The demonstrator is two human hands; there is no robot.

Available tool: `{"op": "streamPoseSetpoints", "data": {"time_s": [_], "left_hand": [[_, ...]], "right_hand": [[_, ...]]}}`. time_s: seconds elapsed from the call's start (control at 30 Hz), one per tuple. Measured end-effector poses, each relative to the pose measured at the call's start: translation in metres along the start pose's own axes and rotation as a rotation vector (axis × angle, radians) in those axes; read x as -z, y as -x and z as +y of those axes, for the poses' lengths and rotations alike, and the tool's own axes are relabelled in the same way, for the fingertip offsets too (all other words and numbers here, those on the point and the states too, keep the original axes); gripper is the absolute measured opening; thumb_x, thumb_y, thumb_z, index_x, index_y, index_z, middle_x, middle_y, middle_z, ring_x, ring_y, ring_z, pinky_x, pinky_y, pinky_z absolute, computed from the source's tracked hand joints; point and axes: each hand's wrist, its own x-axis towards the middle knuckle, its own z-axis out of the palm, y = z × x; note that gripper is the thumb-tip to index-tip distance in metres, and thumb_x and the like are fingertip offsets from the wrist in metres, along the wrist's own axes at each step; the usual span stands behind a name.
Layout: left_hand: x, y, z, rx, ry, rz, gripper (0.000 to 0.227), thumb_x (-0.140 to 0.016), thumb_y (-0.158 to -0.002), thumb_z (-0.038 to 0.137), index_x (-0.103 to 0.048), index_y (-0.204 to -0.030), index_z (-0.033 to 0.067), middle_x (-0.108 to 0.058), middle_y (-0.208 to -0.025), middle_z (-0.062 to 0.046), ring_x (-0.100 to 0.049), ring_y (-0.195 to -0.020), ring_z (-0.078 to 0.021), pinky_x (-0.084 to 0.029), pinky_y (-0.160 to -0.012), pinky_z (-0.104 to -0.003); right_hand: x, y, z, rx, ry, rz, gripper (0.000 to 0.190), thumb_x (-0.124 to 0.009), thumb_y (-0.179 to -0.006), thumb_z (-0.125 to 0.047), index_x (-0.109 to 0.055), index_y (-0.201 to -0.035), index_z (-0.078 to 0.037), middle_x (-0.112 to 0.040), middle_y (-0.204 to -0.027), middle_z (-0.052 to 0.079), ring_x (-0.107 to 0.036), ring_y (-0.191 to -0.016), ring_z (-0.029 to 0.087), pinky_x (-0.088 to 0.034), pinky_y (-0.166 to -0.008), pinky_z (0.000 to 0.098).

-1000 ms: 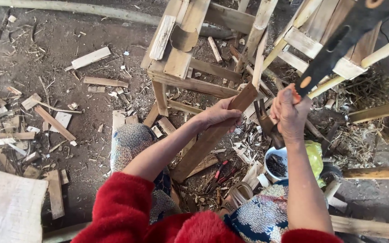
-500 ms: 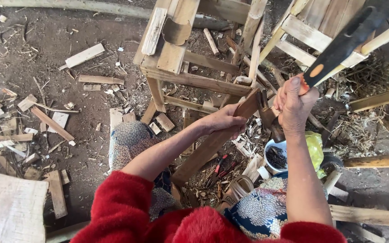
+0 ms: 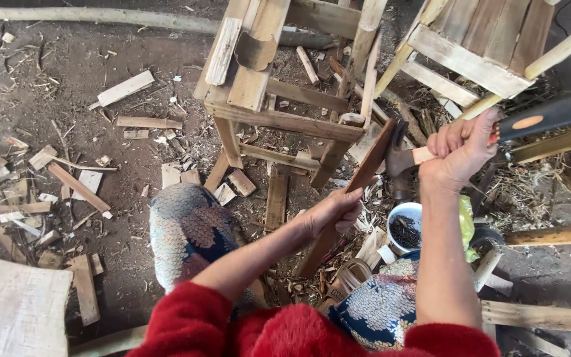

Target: The person sits on the ground and hammers nails into a small wooden stool frame, positioning wood slats and driving nails with a claw hammer. They then sand the wooden surfaces of the stool by hand using a sanding block.

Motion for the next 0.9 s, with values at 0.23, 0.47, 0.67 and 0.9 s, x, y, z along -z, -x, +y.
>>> {"op": "streamPoseSetpoints", "data": {"time_s": [0.23, 0.47, 0.67, 0.9], "left_hand": [[-0.050, -0.001, -0.022, -0.043, 0.200, 0.023, 0.068, -0.051, -0.088, 0.045, -0.027, -0.146, 0.0207, -0.038, -0.049, 0.010, -0.031, -0.037, -0.0033, -0.023, -0.032, -0.018], [-0.098, 0.000, -0.048, 0.032, 0.382, 0.202, 0.030, -0.050, -0.094, 0.041, -0.032, -0.085, 0.0190, -0.034, -0.052, 0.008, -0.030, -0.038, -0.0048, -0.023, -0.033, -0.019], [-0.124, -0.009, -0.083, 0.149, 0.477, 0.236, 0.040, -0.046, -0.096, 0.048, -0.031, -0.078, 0.0160, -0.032, -0.056, 0.003, -0.029, -0.040, -0.0065, -0.022, -0.037, -0.021], [-0.152, -0.009, -0.129, 0.284, 0.436, 0.364, 0.034, -0.049, -0.095, 0.052, -0.038, -0.097, 0.0201, -0.028, -0.067, 0.003, -0.031, -0.045, -0.0100, -0.028, -0.038, -0.021]], "right_hand": [[0.011, -0.001, -0.007, 0.067, 0.035, 0.082, 0.050, -0.068, -0.083, -0.036, -0.034, -0.052, -0.017, -0.025, -0.042, -0.006, -0.024, -0.033, 0.007, -0.016, -0.032, 0.0239], [0.039, 0.007, -0.022, 0.016, 0.080, 0.153, 0.046, -0.066, -0.087, -0.035, -0.036, -0.057, -0.018, -0.024, -0.043, -0.008, -0.021, -0.034, 0.005, -0.014, -0.034, 0.0224], [0.088, 0.015, -0.037, 0.001, 0.108, 0.289, 0.047, -0.066, -0.086, -0.035, -0.035, -0.055, -0.018, -0.025, -0.042, -0.007, -0.020, -0.035, 0.006, -0.013, -0.035, 0.0227], [0.150, 0.032, -0.043, 0.056, 0.343, 0.413, 0.043, -0.060, -0.094, -0.034, -0.039, -0.060, -0.017, -0.020, -0.045, -0.005, -0.021, -0.033, 0.008, -0.015, -0.035, 0.0228]]}}
